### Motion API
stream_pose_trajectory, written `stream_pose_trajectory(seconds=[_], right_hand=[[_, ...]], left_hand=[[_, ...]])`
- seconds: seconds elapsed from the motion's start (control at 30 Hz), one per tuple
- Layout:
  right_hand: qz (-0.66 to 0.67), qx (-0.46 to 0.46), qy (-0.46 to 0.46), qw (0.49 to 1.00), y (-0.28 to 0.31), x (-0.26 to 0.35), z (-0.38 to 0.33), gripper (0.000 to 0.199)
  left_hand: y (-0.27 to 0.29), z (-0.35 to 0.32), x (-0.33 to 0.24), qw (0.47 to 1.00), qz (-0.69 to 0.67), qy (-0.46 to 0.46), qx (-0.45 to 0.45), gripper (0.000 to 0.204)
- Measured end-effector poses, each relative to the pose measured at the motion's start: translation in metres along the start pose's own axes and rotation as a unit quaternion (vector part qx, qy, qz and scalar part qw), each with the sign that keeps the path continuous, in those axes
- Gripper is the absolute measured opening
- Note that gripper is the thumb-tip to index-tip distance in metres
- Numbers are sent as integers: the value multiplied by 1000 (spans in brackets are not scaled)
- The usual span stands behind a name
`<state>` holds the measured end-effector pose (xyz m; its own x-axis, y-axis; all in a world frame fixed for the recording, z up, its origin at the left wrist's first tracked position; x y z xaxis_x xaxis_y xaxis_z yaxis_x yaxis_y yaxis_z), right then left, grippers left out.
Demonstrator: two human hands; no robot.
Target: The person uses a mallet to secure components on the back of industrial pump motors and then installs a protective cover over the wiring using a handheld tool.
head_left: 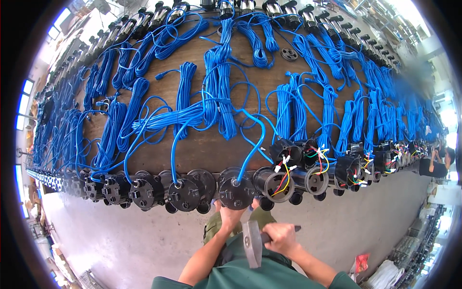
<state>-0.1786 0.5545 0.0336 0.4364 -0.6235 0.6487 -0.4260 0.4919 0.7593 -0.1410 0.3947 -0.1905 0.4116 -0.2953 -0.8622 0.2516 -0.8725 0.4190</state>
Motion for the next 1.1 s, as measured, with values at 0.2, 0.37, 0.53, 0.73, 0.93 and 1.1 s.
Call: stream_pose_trajectory(seconds=[0.2,0.37,0.53,0.73,0.93,1.1], right_hand=[[18,38,-11,999,-5,-8,-2,16],[13,6,-24,1000,9,-4,-15,19],[40,50,-65,996,0,-22,-27,20],[178,106,-89,974,-2,-20,-30,22],[153,19,-135,979,22,-30,-31,19],[149,20,-120,981,22,-25,-25,19]], left_hand=[[-11,-9,35,996,-79,22,-27,49],[17,-16,-21,985,-134,103,34,46],[22,-20,-17,988,-95,95,74,56],[17,-13,-15,994,-68,80,18,51],[23,-10,-3,996,19,80,28,37],[18,-11,-6,996,-53,62,20,60]])
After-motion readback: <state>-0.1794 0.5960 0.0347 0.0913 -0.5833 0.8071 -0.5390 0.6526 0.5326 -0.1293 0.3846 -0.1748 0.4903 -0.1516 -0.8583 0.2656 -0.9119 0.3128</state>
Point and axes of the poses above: each hand's wrist, its own z-axis towards the middle knuckle, its own y-axis out of the back of the hand, x = y × z, the point moved 9 cm from there along z, towards the middle knuckle, and after that the axes turned 1 degree about z, right-handed, at the moved point
